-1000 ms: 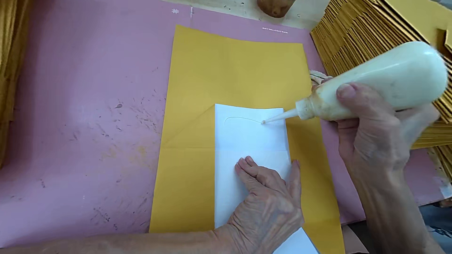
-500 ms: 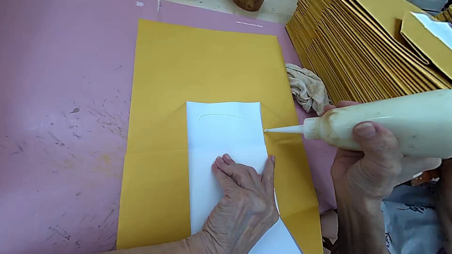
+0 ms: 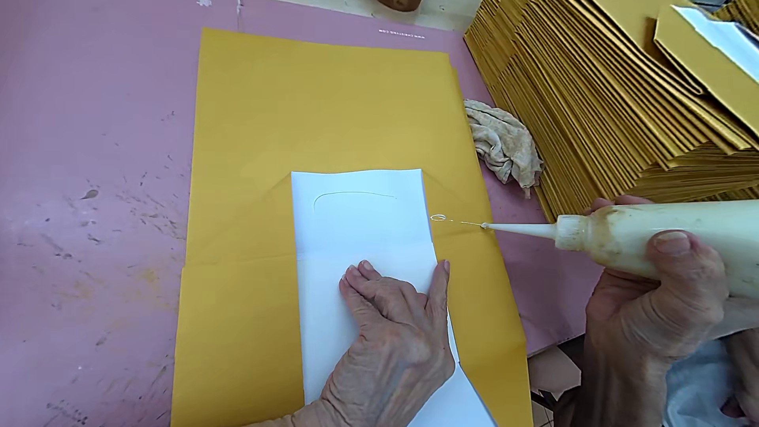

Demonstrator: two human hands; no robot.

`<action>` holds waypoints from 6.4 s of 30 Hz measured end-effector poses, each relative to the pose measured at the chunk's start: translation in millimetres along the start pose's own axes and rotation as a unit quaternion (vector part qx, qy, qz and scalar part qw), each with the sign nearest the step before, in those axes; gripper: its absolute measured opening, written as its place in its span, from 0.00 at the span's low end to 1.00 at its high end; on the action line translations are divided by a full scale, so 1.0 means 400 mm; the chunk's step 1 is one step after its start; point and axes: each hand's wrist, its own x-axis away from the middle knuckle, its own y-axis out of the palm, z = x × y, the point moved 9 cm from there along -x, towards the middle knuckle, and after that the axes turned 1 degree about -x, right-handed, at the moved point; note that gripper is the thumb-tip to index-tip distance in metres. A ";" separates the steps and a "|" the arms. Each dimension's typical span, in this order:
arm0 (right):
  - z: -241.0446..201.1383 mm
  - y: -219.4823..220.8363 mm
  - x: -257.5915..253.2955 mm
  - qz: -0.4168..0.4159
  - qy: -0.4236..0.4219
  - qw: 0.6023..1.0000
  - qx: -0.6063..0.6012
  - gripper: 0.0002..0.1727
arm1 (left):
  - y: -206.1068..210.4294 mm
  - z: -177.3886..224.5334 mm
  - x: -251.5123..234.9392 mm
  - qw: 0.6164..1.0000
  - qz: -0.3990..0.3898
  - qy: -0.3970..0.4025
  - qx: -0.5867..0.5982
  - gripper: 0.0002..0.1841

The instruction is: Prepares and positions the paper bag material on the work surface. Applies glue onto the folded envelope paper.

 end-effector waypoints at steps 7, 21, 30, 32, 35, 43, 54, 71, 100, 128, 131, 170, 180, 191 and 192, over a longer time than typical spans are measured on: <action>0.001 -0.027 -0.004 0.002 0.002 1.000 0.018 0.32 | 0.000 0.000 0.000 1.000 0.000 -0.006 -0.001 0.30; -0.008 0.106 -0.015 -0.052 -0.013 0.999 -0.009 0.37 | 0.000 0.004 0.000 1.000 -0.011 -0.008 0.012 0.29; -0.020 0.192 -0.028 -0.090 -0.041 0.995 0.012 0.31 | -0.002 0.005 -0.002 0.999 -0.026 -0.008 0.023 0.29; -0.016 0.205 -0.028 -0.091 -0.035 0.995 0.019 0.32 | -0.004 0.005 -0.003 0.999 -0.027 -0.009 0.027 0.29; -0.019 0.232 -0.030 -0.103 -0.041 0.994 0.011 0.32 | -0.006 0.002 -0.004 0.999 -0.024 -0.018 0.036 0.29; 0.010 0.280 -0.045 -0.102 0.015 0.995 -0.003 0.24 | -0.003 0.007 -0.005 0.998 -0.040 -0.014 0.036 0.29; 0.052 0.267 -0.078 -0.043 0.047 0.998 0.010 0.22 | -0.003 0.010 -0.006 0.998 -0.055 -0.001 0.029 0.30; 0.090 0.392 -0.039 -0.101 0.135 0.985 -0.034 0.17 | -0.006 0.011 -0.010 0.996 -0.081 0.004 0.041 0.29; 0.222 0.537 -0.022 -0.310 0.161 0.888 -0.300 0.19 | 0.000 0.018 -0.018 0.989 -0.136 0.028 0.055 0.27; -0.016 0.642 0.147 -0.338 0.169 0.918 -0.115 0.21 | -0.004 0.005 -0.031 0.973 -0.184 0.033 0.137 0.21; -0.026 0.651 0.165 -0.355 0.174 0.910 -0.129 0.21 | -0.011 0.003 -0.025 0.980 -0.160 0.022 0.117 0.20; 0.037 0.575 0.056 -0.312 0.096 0.942 -0.077 0.38 | 0.000 0.004 -0.033 0.974 -0.190 -0.007 0.126 0.25; -0.053 0.653 0.161 -0.375 0.083 0.918 -0.103 0.33 | -0.016 -0.011 -0.017 0.978 -0.157 0.022 0.138 0.20; -0.027 0.600 0.110 -0.362 0.081 0.923 -0.100 0.36 | -0.002 -0.003 -0.020 0.965 -0.179 0.006 0.192 0.22; -0.028 0.598 0.109 -0.359 0.074 0.926 -0.092 0.36 | 0.000 0.005 -0.021 0.976 -0.168 -0.001 0.142 0.23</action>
